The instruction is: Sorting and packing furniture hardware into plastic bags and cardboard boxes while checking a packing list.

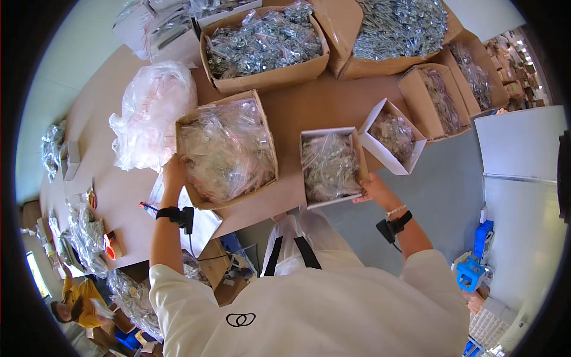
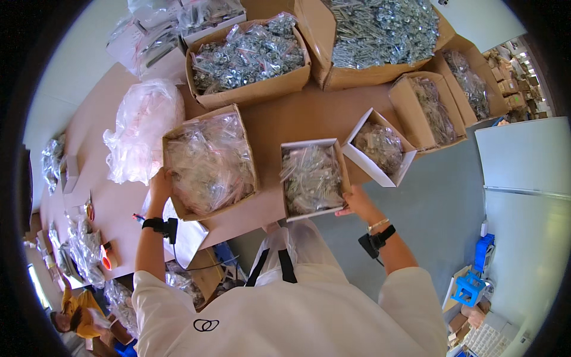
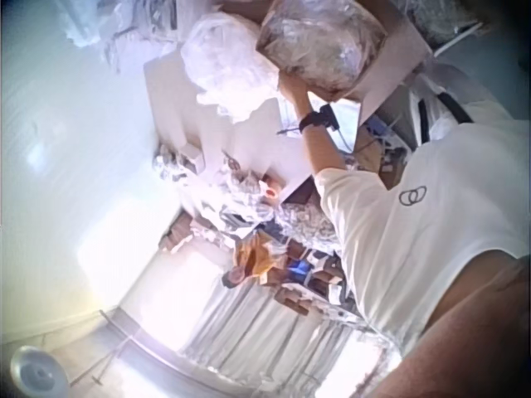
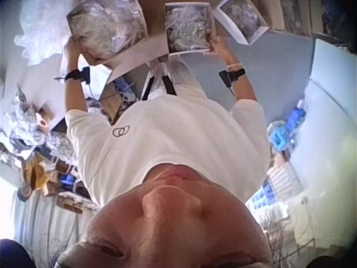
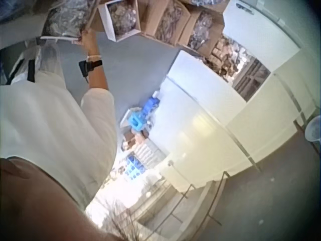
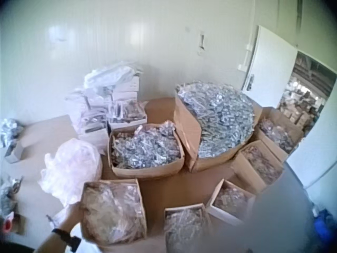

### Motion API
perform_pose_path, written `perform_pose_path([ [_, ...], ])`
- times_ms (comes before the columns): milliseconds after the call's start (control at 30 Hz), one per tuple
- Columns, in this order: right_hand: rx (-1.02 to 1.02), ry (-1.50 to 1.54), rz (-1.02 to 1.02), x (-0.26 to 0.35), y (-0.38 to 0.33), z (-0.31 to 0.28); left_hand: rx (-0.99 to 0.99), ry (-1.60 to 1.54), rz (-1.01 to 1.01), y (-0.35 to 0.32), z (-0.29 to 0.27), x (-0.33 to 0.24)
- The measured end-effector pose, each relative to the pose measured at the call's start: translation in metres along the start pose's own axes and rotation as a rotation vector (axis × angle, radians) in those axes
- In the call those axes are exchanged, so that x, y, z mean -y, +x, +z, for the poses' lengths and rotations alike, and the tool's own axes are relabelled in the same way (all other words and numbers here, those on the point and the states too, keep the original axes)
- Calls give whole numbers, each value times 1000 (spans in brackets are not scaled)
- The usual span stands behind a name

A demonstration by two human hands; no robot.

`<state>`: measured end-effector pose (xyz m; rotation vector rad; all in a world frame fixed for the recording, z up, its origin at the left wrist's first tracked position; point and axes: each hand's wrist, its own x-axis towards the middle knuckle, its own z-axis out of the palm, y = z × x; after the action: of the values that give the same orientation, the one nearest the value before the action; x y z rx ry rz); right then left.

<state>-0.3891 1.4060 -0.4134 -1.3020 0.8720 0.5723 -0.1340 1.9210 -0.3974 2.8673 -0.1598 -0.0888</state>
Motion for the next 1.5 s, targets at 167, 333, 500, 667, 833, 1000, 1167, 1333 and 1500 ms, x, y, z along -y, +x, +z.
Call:
perform_pose_path([
  [167,95,-82,-208,63,37,18,47,41,-60,3,5,-18],
  [333,238,-273,-220,94,101,30,53,-72,-11,14,1,-23],
  [500,-165,-466,-574,113,52,-11,-169,106,-71,-16,-21,-83],
  [667,-798,-1057,-993,105,17,-142,-210,15,320,-74,-34,-245],
  [833,-429,-1139,-1013,76,28,-162,47,-170,580,-47,30,-384],
  [1000,-364,-956,-1004,99,57,-173,208,56,464,-38,72,-443],
  [1167,-474,-951,-954,165,95,-203,119,123,534,-47,105,-449],
  [1333,-457,-942,-1016,171,115,-228,197,126,391,-57,96,-461],
  [1500,-439,-973,-815,171,105,-219,191,94,360,-67,98,-454],
])
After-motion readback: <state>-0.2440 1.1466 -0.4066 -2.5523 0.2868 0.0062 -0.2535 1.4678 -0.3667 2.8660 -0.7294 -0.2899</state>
